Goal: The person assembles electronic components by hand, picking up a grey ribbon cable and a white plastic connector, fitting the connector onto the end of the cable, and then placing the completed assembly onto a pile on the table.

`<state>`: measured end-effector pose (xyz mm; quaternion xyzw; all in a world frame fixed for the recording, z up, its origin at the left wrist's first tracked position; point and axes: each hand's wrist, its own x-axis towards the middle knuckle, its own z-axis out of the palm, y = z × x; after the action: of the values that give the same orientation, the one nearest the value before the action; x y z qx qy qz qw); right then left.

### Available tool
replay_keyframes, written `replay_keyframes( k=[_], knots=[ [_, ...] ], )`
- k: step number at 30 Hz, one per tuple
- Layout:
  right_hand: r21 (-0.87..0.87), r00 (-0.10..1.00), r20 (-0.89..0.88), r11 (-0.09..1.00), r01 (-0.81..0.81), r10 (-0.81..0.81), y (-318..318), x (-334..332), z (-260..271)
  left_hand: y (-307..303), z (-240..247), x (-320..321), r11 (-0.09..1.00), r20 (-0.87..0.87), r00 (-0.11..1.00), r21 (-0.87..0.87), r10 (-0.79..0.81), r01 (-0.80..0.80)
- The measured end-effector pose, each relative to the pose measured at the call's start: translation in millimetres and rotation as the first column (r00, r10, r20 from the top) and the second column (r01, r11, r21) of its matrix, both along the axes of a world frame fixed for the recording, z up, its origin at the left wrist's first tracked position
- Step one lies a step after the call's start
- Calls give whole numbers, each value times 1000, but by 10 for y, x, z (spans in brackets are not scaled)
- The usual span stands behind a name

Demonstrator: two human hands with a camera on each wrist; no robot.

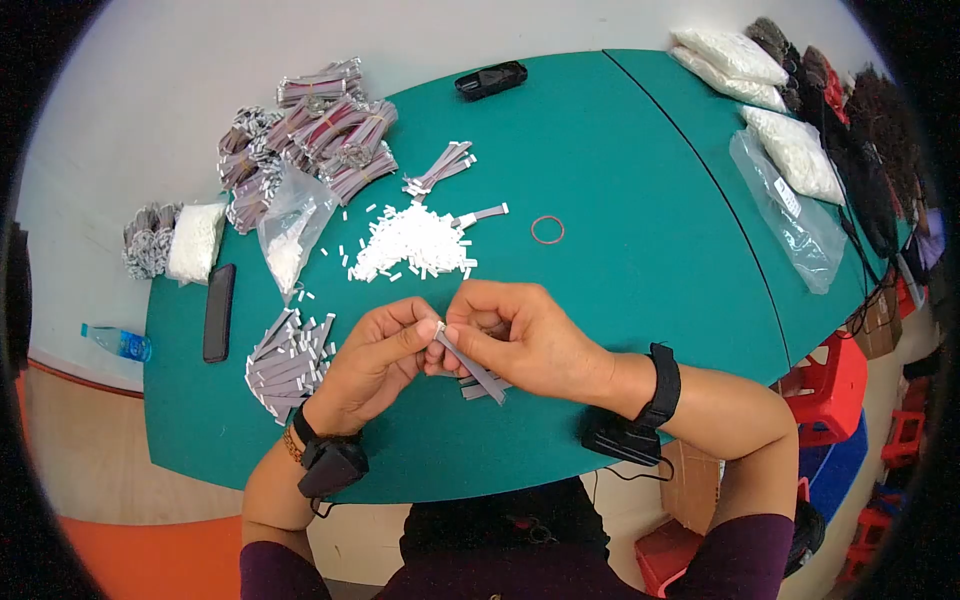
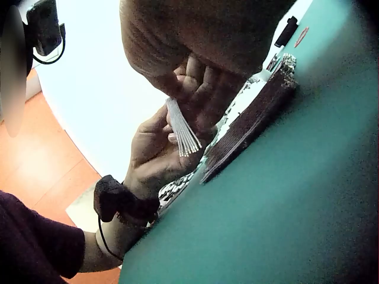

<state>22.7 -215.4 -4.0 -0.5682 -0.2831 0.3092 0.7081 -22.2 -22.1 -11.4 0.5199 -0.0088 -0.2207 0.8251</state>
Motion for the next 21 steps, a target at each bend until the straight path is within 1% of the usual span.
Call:
replay_keyframes(
  k=[5, 10, 14, 16, 19, 21],
  knots=[
    [-31, 1000, -3, 1000, 4, -4, -4, 10, 0, 2, 10, -2, 1000, 14, 1000, 26, 1, -2],
    [-33, 1000, 5, 999, 21, -20, 1, 12, -11, -6, 7, -1, 1000, -9, 1000, 7, -3, 3],
    [-57, 999, 52, 998, 18, -15, -10, 32, -37, 5, -2, 0, 999, -16, 1000, -34, -24, 23],
    [-70, 999, 48, 997, 12, -9, -16, 41, -46, -7, -2, -2, 1000, -13, 1000, -10, -13, 13],
    [-147, 998, 49, 989, -36, 43, -47, 69, -9, -18, 11, -3, 1000, -6, 1000, 15, -1, 1],
    [-93, 1000, 3, 996, -5, 5, -15, 32, 3, -13, 10, -4, 999, 10, 1000, 37, 6, -6]
  ],
)
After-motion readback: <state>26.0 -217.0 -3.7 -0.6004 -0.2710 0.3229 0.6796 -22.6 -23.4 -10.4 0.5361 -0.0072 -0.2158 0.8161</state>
